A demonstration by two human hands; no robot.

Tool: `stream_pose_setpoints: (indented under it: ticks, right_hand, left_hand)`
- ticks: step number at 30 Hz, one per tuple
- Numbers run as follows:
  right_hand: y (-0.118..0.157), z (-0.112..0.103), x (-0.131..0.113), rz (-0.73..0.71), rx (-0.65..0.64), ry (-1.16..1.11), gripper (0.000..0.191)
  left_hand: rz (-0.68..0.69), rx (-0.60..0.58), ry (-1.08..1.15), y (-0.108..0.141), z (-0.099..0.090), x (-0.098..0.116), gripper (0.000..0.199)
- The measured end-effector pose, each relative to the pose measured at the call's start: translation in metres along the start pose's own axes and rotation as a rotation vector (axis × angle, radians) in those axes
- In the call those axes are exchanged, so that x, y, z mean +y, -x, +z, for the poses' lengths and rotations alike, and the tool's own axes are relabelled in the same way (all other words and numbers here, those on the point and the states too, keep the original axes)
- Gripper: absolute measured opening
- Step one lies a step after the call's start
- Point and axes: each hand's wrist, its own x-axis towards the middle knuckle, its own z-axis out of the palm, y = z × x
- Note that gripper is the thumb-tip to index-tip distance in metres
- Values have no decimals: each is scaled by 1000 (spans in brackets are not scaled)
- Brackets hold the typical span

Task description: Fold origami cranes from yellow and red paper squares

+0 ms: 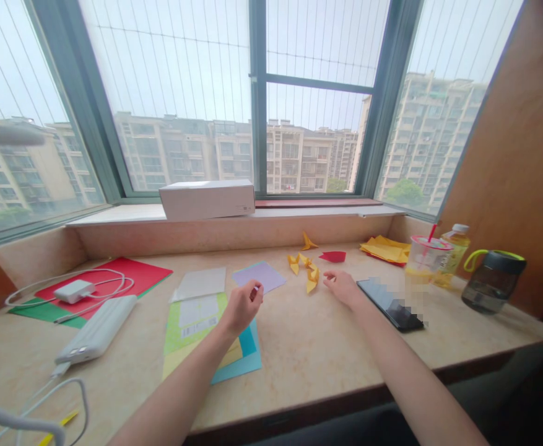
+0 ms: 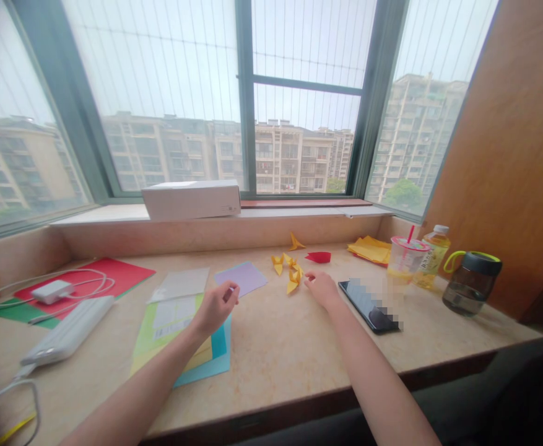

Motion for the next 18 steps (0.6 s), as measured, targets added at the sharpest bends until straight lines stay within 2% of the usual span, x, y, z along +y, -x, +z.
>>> stream_pose_setpoints:
  ticks: [5, 13, 18]
  right_hand:
    - [-2, -6, 6, -3, -19, -3, 30]
    - [3, -4, -8, -80, -42, -20, 33]
    - [4, -4, -8, -97, -55, -12, 34]
  left_hand:
    - [1, -20, -1, 1, 2, -1, 20]
    - [3, -48, -18, 1, 2, -1, 23]
    - [-2, -59, -49, 3, 3, -3, 25]
